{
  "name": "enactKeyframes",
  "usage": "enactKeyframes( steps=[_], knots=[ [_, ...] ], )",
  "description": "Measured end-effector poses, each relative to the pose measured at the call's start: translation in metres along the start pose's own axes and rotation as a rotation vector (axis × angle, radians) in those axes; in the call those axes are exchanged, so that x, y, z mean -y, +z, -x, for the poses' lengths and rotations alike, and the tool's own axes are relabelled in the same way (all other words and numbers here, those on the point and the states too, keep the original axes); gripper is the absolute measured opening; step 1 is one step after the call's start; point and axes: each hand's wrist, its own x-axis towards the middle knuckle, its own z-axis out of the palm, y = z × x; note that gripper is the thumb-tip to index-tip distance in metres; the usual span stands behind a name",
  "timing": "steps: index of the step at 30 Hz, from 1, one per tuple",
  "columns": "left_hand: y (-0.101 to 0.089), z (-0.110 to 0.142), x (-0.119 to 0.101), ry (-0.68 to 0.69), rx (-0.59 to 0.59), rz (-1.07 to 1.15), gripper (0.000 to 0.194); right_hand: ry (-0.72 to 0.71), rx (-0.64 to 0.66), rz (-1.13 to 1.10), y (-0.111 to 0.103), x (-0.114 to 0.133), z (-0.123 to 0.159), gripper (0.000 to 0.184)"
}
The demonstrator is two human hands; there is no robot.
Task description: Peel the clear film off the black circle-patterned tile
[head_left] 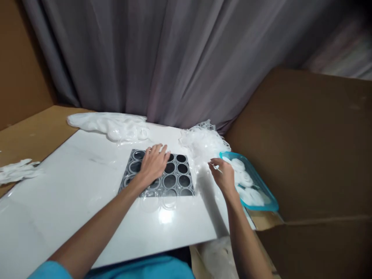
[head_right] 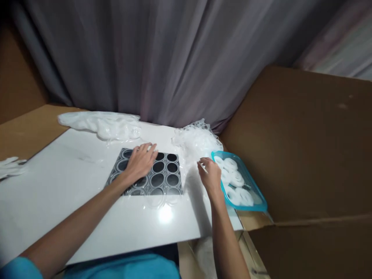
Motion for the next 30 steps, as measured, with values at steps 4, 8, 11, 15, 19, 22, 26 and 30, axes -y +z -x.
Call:
enactKeyframes(
  steps=[4,8,11,15,19,22,26,30],
  knots=[
    [-0.049,0.03,0.011,-0.07,0.024,0.063,0.048,0.04,-0.001,-0.367,0.004,0.029,0.034,0.028],
    [-0.08,0.12,0.003,-0.06,0.087,0.17,0.042,0.032,0.206,-0.765,0.02,0.089,0.063,0.029],
    [-0.08,0.194,-0.021,0.008,0.085,0.129,0.037,-0.037,0.368,-0.971,0.037,0.129,0.088,0.025],
    [-0.063,0.251,-0.052,0.023,0.002,0.014,0.042,-0.148,0.48,-1.019,0.056,0.149,0.114,0.02],
    [-0.054,0.264,-0.061,0.004,-0.067,-0.084,0.051,-0.252,0.495,-1.007,0.06,0.146,0.121,0.018],
    [-0.052,0.264,-0.059,0.012,-0.054,-0.114,0.056,-0.309,0.5,-0.999,0.057,0.145,0.12,0.018],
    [-0.05,0.265,-0.057,0.01,-0.036,-0.117,0.056,-0.343,0.515,-0.982,0.054,0.146,0.118,0.016],
    [-0.05,0.266,-0.057,0.009,-0.027,-0.105,0.058,-0.385,0.525,-0.951,0.053,0.145,0.119,0.013]
  ],
)
